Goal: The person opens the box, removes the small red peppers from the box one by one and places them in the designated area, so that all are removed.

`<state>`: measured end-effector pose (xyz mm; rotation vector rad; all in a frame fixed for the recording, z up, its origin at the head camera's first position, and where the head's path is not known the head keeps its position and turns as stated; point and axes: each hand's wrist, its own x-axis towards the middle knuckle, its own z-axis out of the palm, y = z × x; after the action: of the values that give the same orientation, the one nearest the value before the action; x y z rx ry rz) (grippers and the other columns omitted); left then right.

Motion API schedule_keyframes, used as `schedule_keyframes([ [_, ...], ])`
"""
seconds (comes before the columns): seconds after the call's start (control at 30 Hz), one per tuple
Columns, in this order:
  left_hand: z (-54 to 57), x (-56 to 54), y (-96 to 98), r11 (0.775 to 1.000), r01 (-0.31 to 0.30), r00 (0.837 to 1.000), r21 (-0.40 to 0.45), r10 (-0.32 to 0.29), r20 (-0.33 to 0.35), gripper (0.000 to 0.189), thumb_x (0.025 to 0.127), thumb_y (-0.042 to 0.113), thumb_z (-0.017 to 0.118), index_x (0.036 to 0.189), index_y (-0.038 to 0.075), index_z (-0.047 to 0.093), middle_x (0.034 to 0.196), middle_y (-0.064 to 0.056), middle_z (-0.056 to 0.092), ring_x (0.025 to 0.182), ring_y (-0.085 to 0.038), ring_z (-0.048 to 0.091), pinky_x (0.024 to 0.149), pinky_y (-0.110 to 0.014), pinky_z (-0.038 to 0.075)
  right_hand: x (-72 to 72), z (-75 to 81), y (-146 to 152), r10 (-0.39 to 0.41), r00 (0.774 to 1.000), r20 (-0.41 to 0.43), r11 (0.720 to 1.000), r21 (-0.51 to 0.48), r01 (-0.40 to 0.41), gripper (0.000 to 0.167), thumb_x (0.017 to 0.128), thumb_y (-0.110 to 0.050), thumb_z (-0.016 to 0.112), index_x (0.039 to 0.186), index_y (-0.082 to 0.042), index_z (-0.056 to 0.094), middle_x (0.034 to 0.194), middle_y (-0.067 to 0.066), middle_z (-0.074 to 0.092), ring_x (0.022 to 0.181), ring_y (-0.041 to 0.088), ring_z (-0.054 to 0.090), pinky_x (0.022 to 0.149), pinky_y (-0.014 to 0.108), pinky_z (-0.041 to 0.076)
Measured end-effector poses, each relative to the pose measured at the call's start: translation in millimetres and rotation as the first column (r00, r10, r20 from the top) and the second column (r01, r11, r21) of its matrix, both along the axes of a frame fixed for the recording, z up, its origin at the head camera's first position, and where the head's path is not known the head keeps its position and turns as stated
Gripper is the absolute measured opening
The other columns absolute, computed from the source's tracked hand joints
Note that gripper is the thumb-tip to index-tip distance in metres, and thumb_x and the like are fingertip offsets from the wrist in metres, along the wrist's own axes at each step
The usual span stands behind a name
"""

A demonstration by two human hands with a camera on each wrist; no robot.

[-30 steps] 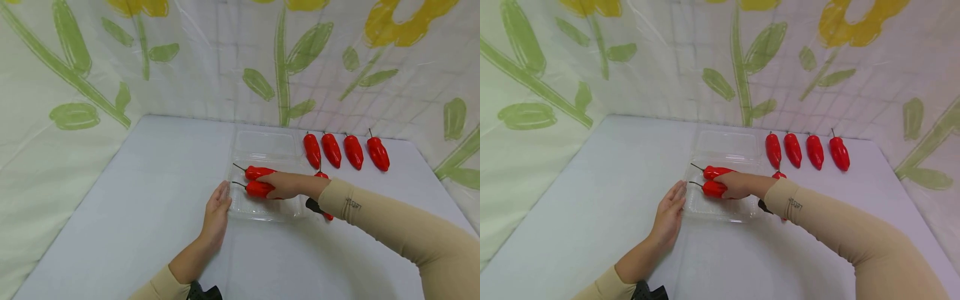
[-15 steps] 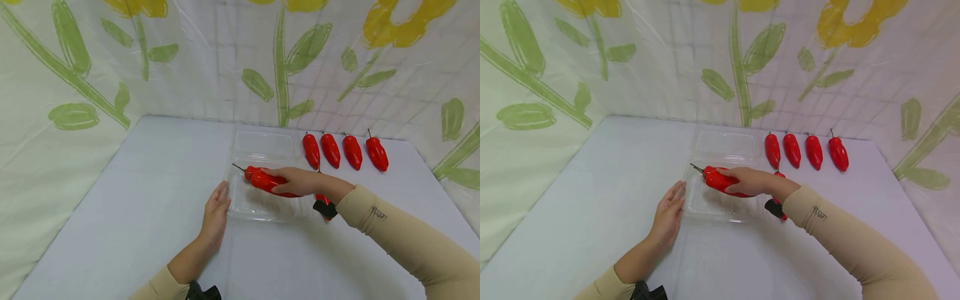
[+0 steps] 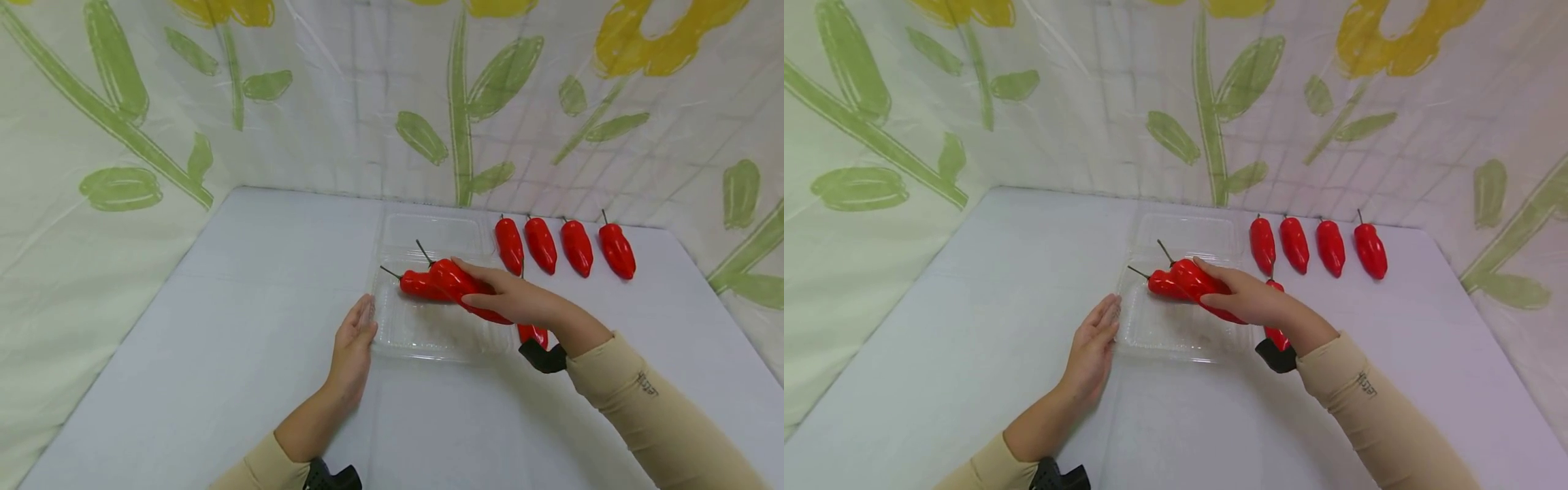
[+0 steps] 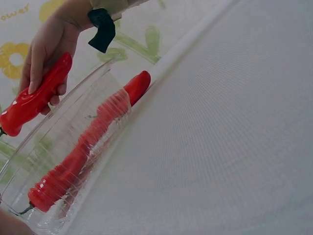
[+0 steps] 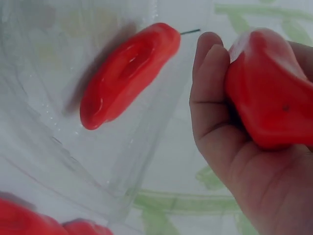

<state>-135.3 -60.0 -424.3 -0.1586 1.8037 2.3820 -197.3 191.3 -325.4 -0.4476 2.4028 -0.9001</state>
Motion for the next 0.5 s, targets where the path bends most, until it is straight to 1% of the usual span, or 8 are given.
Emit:
schedule_keyframes([
  [0.13,-0.1,-0.1,0.3,1.000,-0.001,1.000,0.001,0.001,-0.001,0.052,0.099,0.004,0.032,0.148,0.005,0.016,0.157,-0.004,0.016,0.145,-0.018,0.013,0.117,-0.037,0.017,6.4,-3.0,8.5,-0.052,0.999,-0.015,0.998,-0.045,0.051,0.071,0.089,-0.034,0.059,0.148,-0.036,0.020,0.145,0.012,0.036,0.128,0.034,0.032,0.085,0.039,0.053],
  [0.23,-0.5,-0.3,0.0,1.000,-0.002,1.000,0.001,0.002,0.002,0.052,0.099,0.005,0.032,0.148,0.006,0.016,0.157,-0.004,0.017,0.145,-0.017,0.013,0.117,-0.037,0.017,11.7,-5.1,16.5,-0.094,0.995,-0.019,0.992,-0.084,0.092,0.072,0.088,-0.032,0.060,0.148,-0.035,0.020,0.142,0.014,0.037,0.125,0.035,0.033,0.081,0.036,0.054],
  [0.37,-0.3,-0.6,0.6,1.000,-0.005,1.000,0.004,0.005,0.007,0.052,0.099,0.004,0.031,0.148,0.005,0.016,0.157,-0.004,0.017,0.145,-0.018,0.013,0.117,-0.038,0.017,24.1,-5.0,27.8,-0.150,0.988,-0.028,0.980,-0.137,0.145,0.073,0.088,-0.031,0.061,0.149,-0.030,0.020,0.136,0.017,0.039,0.122,0.036,0.035,0.077,0.035,0.055],
  [0.5,-0.5,-0.3,1.0,1.000,-0.011,1.000,0.008,0.011,0.009,0.052,0.099,0.004,0.032,0.148,0.006,0.017,0.157,-0.004,0.017,0.145,-0.018,0.013,0.117,-0.037,0.017,36.5,-2.4,37.0,-0.178,0.983,-0.043,0.966,-0.199,0.166,0.072,0.091,-0.027,0.058,0.150,-0.030,0.017,0.131,0.019,0.043,0.117,0.034,0.039,0.075,0.032,0.056],
])
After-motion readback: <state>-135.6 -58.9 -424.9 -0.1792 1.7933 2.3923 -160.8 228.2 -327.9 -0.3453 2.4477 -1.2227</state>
